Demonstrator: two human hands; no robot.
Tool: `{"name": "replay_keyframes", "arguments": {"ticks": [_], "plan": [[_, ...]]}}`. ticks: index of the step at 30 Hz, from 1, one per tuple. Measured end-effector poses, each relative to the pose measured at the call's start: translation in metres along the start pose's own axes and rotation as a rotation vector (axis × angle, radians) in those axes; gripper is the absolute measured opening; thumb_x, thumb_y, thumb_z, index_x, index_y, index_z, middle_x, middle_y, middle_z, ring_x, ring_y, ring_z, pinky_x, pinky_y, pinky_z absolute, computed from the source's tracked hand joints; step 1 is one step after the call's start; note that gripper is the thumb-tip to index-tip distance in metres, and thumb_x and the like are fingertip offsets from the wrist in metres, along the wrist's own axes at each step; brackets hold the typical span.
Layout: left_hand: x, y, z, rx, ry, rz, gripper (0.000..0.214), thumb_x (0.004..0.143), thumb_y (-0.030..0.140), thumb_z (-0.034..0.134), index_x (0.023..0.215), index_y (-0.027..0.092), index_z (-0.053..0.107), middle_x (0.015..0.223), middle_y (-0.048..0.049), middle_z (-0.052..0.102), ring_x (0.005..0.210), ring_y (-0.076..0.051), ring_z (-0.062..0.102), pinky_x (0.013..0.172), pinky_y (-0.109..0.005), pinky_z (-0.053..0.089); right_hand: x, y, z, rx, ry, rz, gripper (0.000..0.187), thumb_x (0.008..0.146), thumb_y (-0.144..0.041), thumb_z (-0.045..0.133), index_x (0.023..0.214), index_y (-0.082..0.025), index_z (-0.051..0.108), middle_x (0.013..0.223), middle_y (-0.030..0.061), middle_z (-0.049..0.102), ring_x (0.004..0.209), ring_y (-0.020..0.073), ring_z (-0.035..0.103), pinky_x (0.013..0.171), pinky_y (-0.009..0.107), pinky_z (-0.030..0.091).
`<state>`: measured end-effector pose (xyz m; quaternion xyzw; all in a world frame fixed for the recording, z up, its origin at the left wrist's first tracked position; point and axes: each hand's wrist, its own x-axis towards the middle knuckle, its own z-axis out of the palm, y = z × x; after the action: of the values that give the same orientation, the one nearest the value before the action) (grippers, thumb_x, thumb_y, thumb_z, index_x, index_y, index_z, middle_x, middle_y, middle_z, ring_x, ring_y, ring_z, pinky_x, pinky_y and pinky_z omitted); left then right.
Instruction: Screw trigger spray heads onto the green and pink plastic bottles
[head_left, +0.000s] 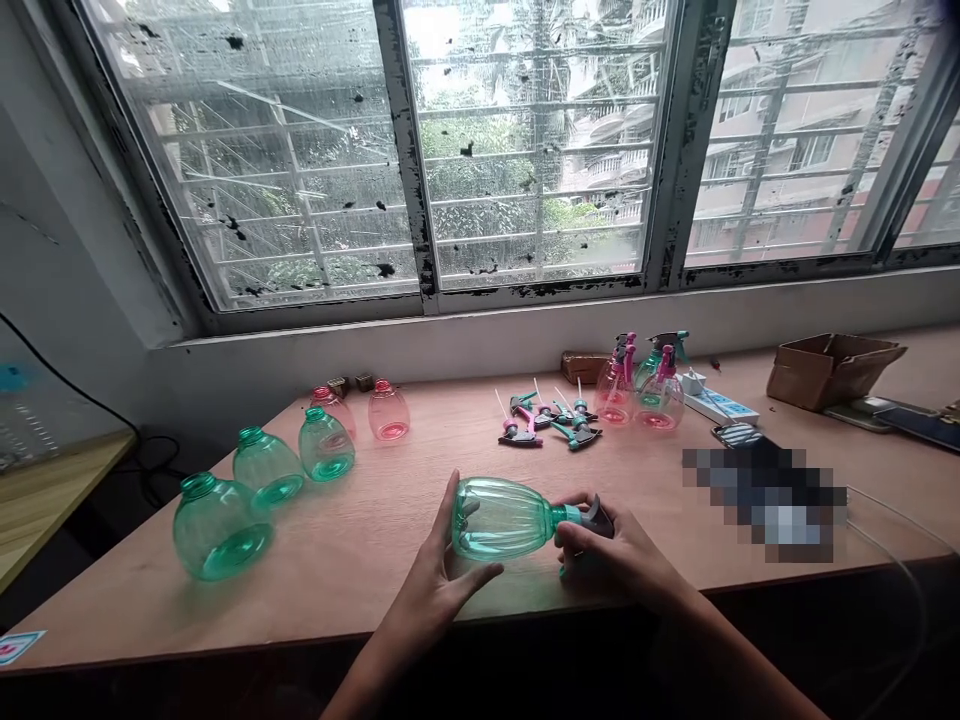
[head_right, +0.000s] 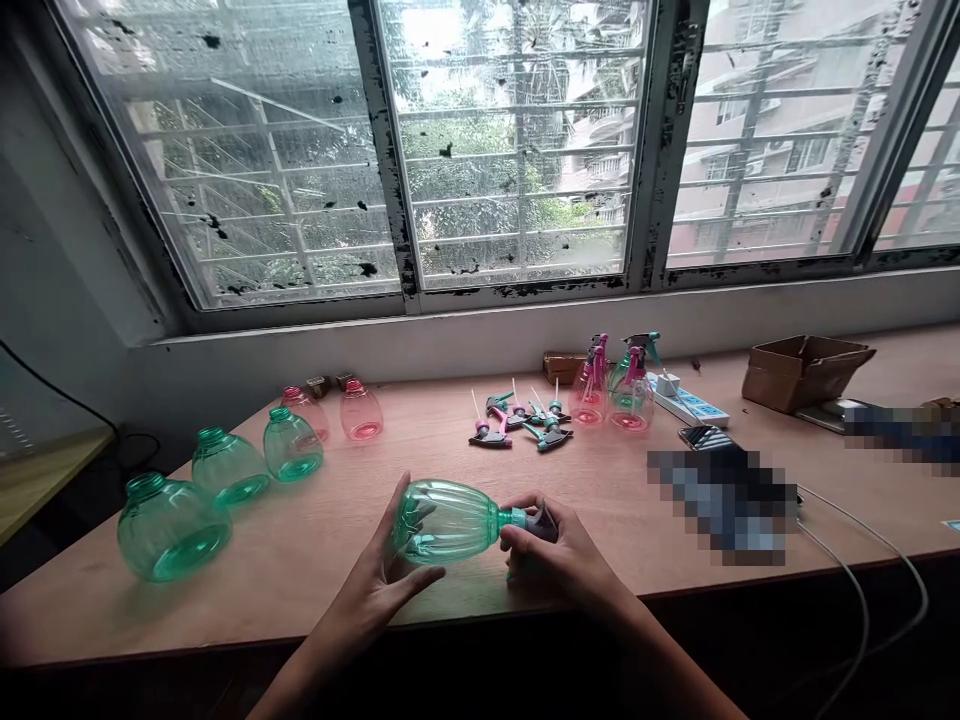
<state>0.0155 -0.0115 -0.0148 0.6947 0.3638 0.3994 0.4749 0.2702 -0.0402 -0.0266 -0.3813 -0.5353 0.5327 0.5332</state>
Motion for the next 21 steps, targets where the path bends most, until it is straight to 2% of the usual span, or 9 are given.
{"name": "replay_keyframes", "arguments": {"ticks": [2, 6, 12, 15, 18, 21], "plan": [[-0.0005, 0.0006, -0.0001, 0.002, 0.011, 0.006, 0.107, 0.079, 0.035, 0.080, 0.159, 0.028, 0.008, 0.156, -0.0134, 0.041, 0.147, -0.033, 0.032, 0.122, -0.050, 0.019, -0.0003, -0.0002, 0.0004, -0.009, -0.011, -0.001, 0.046, 0.079, -0.049, 0.080, 0.107, -0.017, 0.063, 0.070, 0.0010, 0.071, 0.068, 0.0223, 0.072, 0.066, 0.035, 0.058], [0.0021, 0.0008, -0.0007, -0.032, -0.010, 0.008, 0.089, 0.085, 0.041, 0.072, 0.157, 0.023, 0.023, 0.155, -0.0146, 0.042, 0.147, -0.036, 0.030, 0.120, -0.051, 0.025, -0.0005, -0.0014, 0.0011, -0.023, 0.000, 0.005, 0.048, 0.077, -0.051, 0.081, 0.107, -0.016, 0.064, 0.070, 0.0014, 0.072, 0.068, 0.0228, 0.072, 0.068, 0.036, 0.058], [0.0010, -0.0005, 0.0022, -0.106, -0.011, 0.029, 0.102, 0.081, 0.033, 0.078, 0.158, 0.037, 0.011, 0.158, -0.0072, 0.039, 0.145, -0.030, 0.037, 0.121, -0.049, 0.023, 0.0000, 0.0005, 0.0000, 0.017, 0.013, 0.009, 0.045, 0.080, -0.047, 0.079, 0.107, -0.017, 0.062, 0.067, 0.0001, 0.070, 0.067, 0.0225, 0.072, 0.066, 0.036, 0.059], [-0.0005, -0.0008, 0.0022, -0.088, 0.003, 0.020, 0.112, 0.076, 0.034, 0.083, 0.159, 0.032, 0.008, 0.161, -0.0100, 0.033, 0.147, -0.033, 0.033, 0.122, -0.051, 0.020, 0.0005, 0.0029, -0.0007, -0.032, -0.016, -0.023, 0.042, 0.081, -0.045, 0.079, 0.107, -0.017, 0.062, 0.068, 0.0005, 0.071, 0.066, 0.0213, 0.071, 0.066, 0.034, 0.058], [-0.0001, -0.0008, 0.0012, -0.077, 0.022, 0.002, 0.107, 0.076, 0.039, 0.082, 0.159, 0.027, 0.015, 0.160, -0.0133, 0.035, 0.146, -0.037, 0.033, 0.122, -0.052, 0.022, 0.0013, 0.0035, -0.0010, -0.069, -0.041, -0.039, 0.041, 0.081, -0.045, 0.079, 0.106, -0.017, 0.064, 0.067, 0.0006, 0.072, 0.065, 0.0209, 0.072, 0.065, 0.033, 0.058], [0.0004, -0.0009, 0.0011, -0.109, 0.012, -0.006, 0.102, 0.078, 0.036, 0.081, 0.158, 0.031, 0.018, 0.159, -0.0107, 0.038, 0.143, -0.035, 0.039, 0.119, -0.050, 0.029, 0.0011, 0.0017, -0.0008, -0.039, -0.008, -0.023, 0.042, 0.080, -0.047, 0.079, 0.107, -0.017, 0.063, 0.067, 0.0006, 0.072, 0.066, 0.0220, 0.072, 0.065, 0.034, 0.058]]}}
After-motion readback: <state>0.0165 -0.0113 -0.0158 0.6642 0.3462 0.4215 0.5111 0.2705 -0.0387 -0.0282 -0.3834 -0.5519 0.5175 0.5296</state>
